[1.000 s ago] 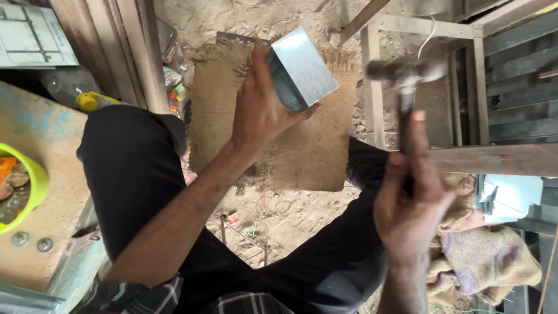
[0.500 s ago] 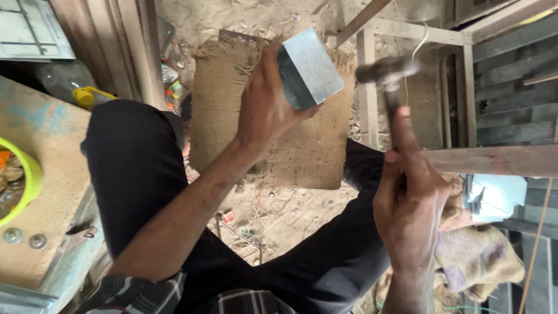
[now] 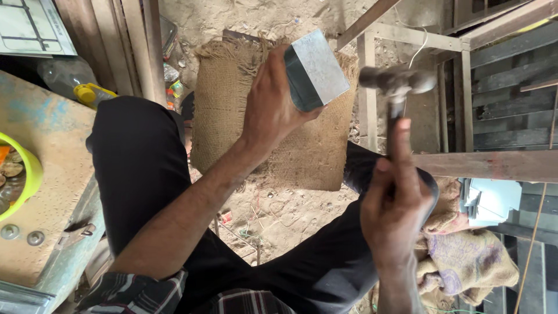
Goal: The person holds a rectangular metal box with the left hand and repeatedly strikes it with a hammer in the right hand. The person rotates the box to hit different sides and edges while seated on the floor.
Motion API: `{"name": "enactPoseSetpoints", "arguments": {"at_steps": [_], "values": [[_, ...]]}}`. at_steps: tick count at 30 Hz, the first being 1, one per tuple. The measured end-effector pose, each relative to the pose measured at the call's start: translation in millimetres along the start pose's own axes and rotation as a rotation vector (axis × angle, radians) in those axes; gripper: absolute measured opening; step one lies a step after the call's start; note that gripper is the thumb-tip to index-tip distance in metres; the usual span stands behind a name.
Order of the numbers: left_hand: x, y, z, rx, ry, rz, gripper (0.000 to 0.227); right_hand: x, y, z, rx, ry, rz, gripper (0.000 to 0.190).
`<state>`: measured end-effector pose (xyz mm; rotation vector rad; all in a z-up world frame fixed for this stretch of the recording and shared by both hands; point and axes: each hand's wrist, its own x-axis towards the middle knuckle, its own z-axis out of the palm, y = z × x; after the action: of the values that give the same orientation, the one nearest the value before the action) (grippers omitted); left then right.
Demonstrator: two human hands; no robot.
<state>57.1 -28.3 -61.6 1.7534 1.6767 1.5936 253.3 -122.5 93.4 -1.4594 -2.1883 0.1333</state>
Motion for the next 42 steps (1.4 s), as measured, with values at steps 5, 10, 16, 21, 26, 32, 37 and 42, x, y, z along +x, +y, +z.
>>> {"name": "enactPoseSetpoints", "arguments": {"at_steps": [5, 10, 16, 21, 26, 32, 37, 42], "values": [[2.3, 1.1, -1.0, -0.005, 0.009, -0.012, 0.117, -1.9, -12.9, 3.0, 0.025, -0.074, -0.117, 0.055], [0.4, 1.8, -1.0, -0.017, -0.008, -0.039, 0.116, -2.8, -20.1, -0.1, 0.054, -0.136, 0.024, 0.058], [4.7, 1.1, -1.2, -0.012, -0.015, -0.024, 0.118, 4.0, -27.8, 4.2, 0.063, -0.040, -0.094, 0.060], [1.8, 1.6, -2.6, -0.006, 0.010, -0.035, 0.123, -0.1, -23.8, 1.7, 0.024, -0.082, -0.010, 0.058], [-0.9, 5.6, -3.0, 0.007, 0.016, -0.037, 0.127, -3.3, -12.3, 4.8, 0.054, -0.101, -0.156, 0.060], [28.9, 6.0, -30.6, -0.181, 0.010, -0.368, 0.122, -14.9, 3.0, 10.8, 0.320, 0.073, 0.009, 0.048], [36.9, -13.3, -56.9, -0.652, 0.062, -0.753, 0.119, -31.9, 20.2, 32.0, 0.328, 0.120, 0.119, 0.051], [17.5, -27.3, -31.4, -0.479, -0.045, -0.943, 0.123, -39.3, 15.6, 60.2, 0.449, 0.071, 0.260, 0.051]]}}
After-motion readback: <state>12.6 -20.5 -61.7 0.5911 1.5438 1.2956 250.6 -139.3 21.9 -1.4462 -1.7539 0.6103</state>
